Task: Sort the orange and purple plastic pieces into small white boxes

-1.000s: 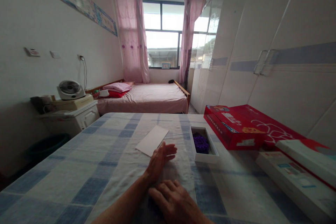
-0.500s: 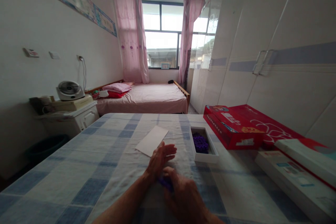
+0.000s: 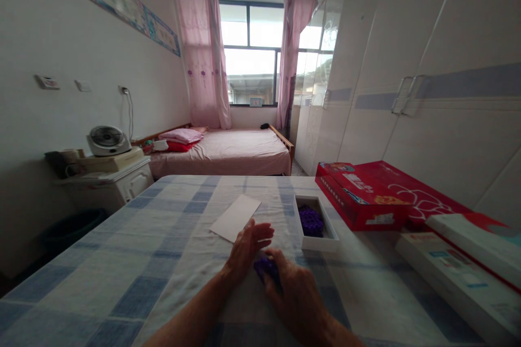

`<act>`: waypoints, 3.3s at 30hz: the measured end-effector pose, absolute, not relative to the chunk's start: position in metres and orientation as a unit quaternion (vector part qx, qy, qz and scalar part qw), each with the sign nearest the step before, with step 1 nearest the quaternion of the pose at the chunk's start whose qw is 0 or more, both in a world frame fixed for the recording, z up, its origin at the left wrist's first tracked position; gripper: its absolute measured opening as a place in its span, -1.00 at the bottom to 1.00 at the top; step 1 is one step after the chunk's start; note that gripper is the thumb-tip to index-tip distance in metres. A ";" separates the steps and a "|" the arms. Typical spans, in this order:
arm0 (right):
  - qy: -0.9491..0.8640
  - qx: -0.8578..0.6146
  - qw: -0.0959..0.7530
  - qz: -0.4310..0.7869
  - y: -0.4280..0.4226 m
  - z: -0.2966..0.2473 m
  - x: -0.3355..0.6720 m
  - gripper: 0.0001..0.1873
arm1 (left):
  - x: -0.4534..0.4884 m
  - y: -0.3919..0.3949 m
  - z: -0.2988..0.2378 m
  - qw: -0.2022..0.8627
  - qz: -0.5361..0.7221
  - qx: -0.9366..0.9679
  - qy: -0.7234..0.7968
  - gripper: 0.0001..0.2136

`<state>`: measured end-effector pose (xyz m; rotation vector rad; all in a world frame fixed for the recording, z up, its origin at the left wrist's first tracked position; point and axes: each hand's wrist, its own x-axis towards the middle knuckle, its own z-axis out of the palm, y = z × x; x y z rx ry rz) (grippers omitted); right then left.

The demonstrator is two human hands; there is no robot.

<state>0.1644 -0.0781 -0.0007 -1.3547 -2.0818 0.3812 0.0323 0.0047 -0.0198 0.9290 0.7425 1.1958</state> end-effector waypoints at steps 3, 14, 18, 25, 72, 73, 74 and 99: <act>-0.783 -0.523 0.304 0.144 -0.077 -0.001 0.165 -0.61 | 0.032 0.005 -0.020 0.665 0.529 0.410 0.330 -0.45; -0.777 -0.531 0.296 0.164 -0.076 0.003 0.166 -0.61 | 0.032 0.005 -0.021 0.664 0.530 0.412 0.329 -0.43; -0.777 -0.526 0.305 0.162 -0.075 0.002 0.166 -0.60 | 0.032 0.006 -0.022 0.666 0.529 0.412 0.327 -0.43; -0.771 -0.533 0.306 0.167 -0.075 -0.004 0.168 -0.60 | 0.032 0.006 -0.023 0.669 0.529 0.407 0.326 -0.46; -0.613 -0.653 0.444 0.028 -0.035 0.053 0.229 -0.60 | 0.030 0.005 -0.024 0.651 0.512 0.445 0.340 -0.44; -0.588 -0.672 0.450 0.012 -0.024 0.060 0.240 -0.59 | 0.030 0.005 -0.023 0.653 0.510 0.444 0.341 -0.44; -0.577 -0.686 0.443 0.009 -0.013 0.064 0.250 -0.58 | 0.030 0.004 -0.021 0.654 0.510 0.442 0.342 -0.44; -0.654 -0.637 0.408 0.036 0.008 0.022 0.293 -0.74 | 0.031 0.004 -0.019 0.662 0.510 0.431 0.341 -0.44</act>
